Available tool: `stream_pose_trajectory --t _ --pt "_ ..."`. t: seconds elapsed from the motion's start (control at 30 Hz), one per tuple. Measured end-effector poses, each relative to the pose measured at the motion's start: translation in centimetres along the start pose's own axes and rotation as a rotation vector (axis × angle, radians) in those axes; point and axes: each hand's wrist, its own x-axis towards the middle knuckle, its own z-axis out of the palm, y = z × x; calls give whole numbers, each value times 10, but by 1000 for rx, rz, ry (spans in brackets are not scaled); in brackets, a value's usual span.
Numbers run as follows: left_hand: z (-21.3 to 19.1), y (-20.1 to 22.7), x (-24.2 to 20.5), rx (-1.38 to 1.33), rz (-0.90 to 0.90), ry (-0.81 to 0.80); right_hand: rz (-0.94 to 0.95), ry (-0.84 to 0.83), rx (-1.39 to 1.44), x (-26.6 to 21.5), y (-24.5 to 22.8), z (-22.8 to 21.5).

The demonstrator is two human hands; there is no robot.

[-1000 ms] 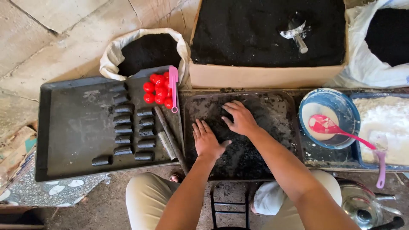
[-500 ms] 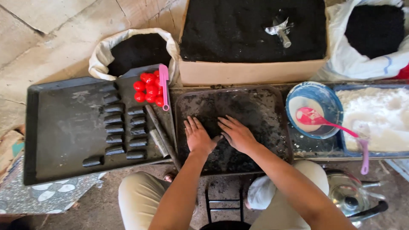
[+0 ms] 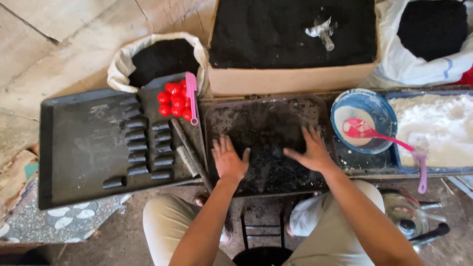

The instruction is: The person kneads a dark, pliable substance on a metal tray, then uses a cylindrical metal mold and a metal rod to press and shape the material into cylindrical forms. The finished pieces are placed on a tray to the left.

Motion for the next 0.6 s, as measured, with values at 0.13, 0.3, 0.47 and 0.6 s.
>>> stream_pose_trajectory --t 0.13,0.3,0.47,0.6 --pt "17 -8 0 3 -50 -31 -60 -123 -135 -22 17 9" --pt "14 -8 -5 36 -31 -109 -562 60 -77 1 51 54" --pt "13 -8 -6 15 -32 -127 -649 123 -26 15 30 69" --pt "10 -9 -7 -28 -14 -132 -678 164 -73 30 30 77"
